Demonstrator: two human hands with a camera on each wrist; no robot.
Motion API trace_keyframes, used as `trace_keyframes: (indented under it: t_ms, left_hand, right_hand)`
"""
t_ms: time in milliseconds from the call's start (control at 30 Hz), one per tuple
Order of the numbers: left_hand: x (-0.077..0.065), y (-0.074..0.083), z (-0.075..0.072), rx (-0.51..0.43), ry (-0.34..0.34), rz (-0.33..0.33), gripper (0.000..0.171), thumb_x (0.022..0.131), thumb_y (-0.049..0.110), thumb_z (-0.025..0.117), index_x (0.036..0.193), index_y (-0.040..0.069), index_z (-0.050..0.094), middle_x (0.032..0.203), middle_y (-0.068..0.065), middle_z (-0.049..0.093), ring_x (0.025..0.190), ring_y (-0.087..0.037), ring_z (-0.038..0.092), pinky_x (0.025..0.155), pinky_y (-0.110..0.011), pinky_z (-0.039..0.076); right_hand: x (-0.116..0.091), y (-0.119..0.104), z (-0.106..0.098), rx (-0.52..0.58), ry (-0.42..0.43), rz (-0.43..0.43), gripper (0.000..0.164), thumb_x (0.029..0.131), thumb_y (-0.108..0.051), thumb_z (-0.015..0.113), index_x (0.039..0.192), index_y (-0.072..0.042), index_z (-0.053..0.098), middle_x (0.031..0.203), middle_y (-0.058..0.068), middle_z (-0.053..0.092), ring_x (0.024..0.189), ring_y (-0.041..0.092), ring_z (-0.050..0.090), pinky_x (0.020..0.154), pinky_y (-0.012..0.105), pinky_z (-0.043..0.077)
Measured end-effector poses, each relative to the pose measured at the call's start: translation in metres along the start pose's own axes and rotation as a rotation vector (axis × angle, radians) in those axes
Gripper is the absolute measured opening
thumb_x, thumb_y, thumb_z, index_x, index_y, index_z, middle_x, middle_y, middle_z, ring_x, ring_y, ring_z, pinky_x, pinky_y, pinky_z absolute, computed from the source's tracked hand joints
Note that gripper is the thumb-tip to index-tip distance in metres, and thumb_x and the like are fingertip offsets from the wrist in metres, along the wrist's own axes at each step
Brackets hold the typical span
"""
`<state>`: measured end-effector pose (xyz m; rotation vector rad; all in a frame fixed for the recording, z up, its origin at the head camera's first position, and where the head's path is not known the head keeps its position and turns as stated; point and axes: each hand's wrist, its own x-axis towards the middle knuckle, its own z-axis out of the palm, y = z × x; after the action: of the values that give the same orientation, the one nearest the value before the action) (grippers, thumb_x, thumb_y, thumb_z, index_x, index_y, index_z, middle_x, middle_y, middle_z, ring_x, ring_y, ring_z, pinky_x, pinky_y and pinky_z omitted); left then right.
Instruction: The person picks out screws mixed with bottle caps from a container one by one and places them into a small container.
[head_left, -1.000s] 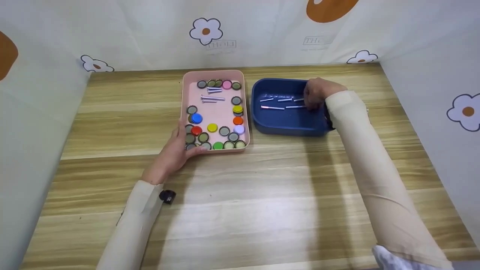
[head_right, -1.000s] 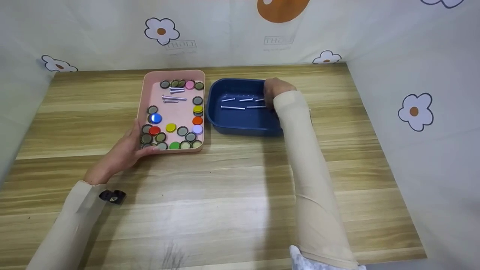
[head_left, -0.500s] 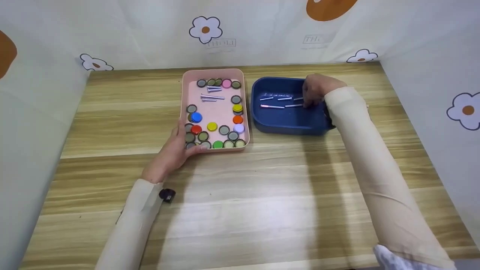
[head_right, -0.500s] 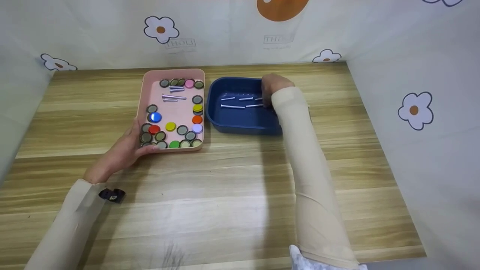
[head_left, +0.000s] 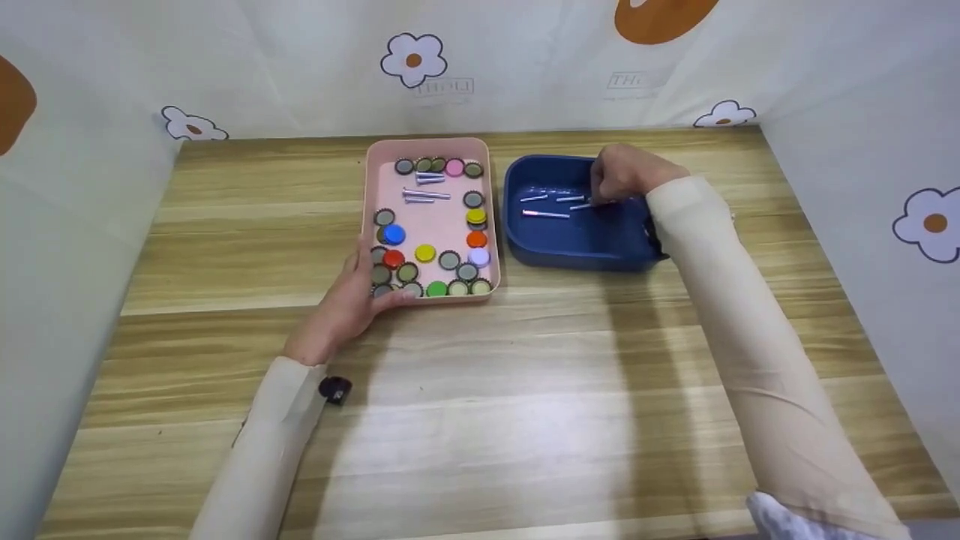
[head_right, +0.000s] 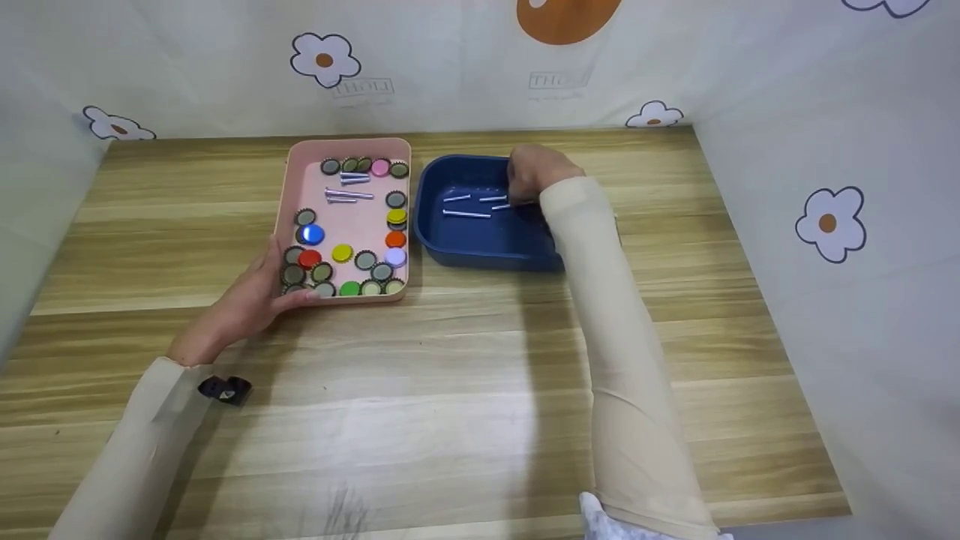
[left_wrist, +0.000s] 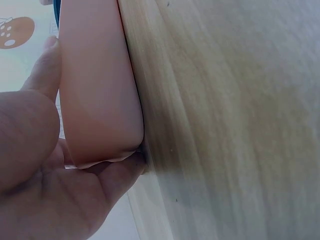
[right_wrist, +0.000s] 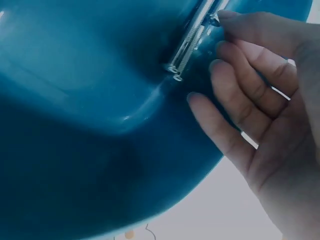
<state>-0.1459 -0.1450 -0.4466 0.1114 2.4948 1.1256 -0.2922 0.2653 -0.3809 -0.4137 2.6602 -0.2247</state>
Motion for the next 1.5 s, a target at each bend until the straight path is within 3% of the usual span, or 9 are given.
trace_keyframes:
  t_ms: [200,467,767,1100,1367,1500]
  left_hand:
    - [-0.001,0.0,0.001,0.049,0.02,0.041,0.118,0.091,0.039,0.072,0.157,0.025,-0.025,0.167,-0.021,0.003,0.154,-0.036,0.02,0.127,-0.053,0.015]
    - [-0.001,-0.001,0.001,0.034,0.025,0.048,0.119,0.09,0.037,0.073,0.157,0.029,-0.025,0.168,-0.02,0.001,0.155,-0.037,0.019,0.127,-0.053,0.015]
    - [-0.001,-0.001,0.0,0.019,0.026,0.04,0.118,0.091,0.038,0.073,0.157,0.03,-0.025,0.168,-0.019,0.0,0.155,-0.036,0.018,0.127,-0.053,0.014]
    - [-0.001,-0.001,0.001,0.035,0.013,0.018,0.121,0.091,0.041,0.072,0.155,0.024,-0.028,0.169,-0.02,-0.001,0.156,-0.036,0.015,0.127,-0.053,0.013]
    - [-0.002,-0.001,0.0,-0.008,0.016,0.027,0.119,0.09,0.04,0.073,0.155,0.033,-0.027,0.169,-0.015,0.001,0.156,-0.032,0.017,0.128,-0.053,0.013]
    - [-0.002,-0.001,0.001,0.002,0.022,0.042,0.119,0.09,0.039,0.073,0.156,0.031,-0.026,0.169,-0.016,0.002,0.156,-0.033,0.018,0.127,-0.053,0.013]
  right_hand:
    - [0.004,-0.008,-0.001,-0.031,0.045,-0.019,0.011,0.077,-0.017,0.068,0.072,-0.006,0.069,0.062,-0.006,0.057,0.068,0.019,0.055,0.058,0.025,0.041]
    - [0.007,-0.017,0.003,0.007,0.083,-0.08,0.02,0.08,-0.02,0.07,0.068,-0.011,0.057,0.066,-0.003,0.053,0.072,0.022,0.054,0.062,0.027,0.04]
    - [0.008,-0.037,0.002,0.103,0.178,-0.164,0.011,0.08,-0.016,0.067,0.074,-0.009,0.061,0.068,-0.001,0.057,0.068,0.018,0.053,0.062,0.026,0.041]
    - [0.009,-0.057,0.005,0.081,0.24,-0.251,0.007,0.078,-0.016,0.065,0.077,-0.008,0.065,0.071,0.002,0.062,0.069,0.018,0.055,0.063,0.025,0.041]
    - [0.008,-0.07,0.005,0.069,0.242,-0.282,0.006,0.078,-0.015,0.064,0.079,-0.009,0.065,0.073,0.003,0.062,0.07,0.019,0.056,0.062,0.027,0.043]
    - [0.007,-0.079,0.006,0.075,0.256,-0.311,0.008,0.08,-0.016,0.065,0.079,-0.008,0.065,0.074,0.005,0.062,0.069,0.02,0.055,0.062,0.027,0.043]
